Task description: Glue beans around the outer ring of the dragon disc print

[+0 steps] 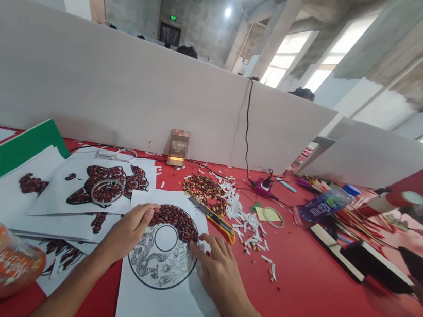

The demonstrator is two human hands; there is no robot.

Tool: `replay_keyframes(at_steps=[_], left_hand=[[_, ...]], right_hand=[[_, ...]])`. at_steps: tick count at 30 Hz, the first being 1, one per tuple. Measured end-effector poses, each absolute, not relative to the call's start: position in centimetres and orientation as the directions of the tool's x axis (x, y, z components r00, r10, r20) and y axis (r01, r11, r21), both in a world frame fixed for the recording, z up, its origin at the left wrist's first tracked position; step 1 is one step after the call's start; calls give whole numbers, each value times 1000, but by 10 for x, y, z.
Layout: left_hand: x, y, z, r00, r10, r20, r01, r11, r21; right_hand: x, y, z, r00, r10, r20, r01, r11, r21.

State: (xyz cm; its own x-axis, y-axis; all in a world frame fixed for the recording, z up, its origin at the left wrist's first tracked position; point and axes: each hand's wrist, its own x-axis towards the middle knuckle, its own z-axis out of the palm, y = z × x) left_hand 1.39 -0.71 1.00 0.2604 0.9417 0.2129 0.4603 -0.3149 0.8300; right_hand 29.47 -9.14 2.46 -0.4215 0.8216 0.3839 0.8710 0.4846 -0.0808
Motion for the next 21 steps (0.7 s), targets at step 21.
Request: replay_keyframes(at_steps=[21], left_hand=[[15, -7, 7, 267, 944, 192, 429, -295, 854]], right_hand=[[330, 41, 78, -176, 984, 31, 974, 178, -137]])
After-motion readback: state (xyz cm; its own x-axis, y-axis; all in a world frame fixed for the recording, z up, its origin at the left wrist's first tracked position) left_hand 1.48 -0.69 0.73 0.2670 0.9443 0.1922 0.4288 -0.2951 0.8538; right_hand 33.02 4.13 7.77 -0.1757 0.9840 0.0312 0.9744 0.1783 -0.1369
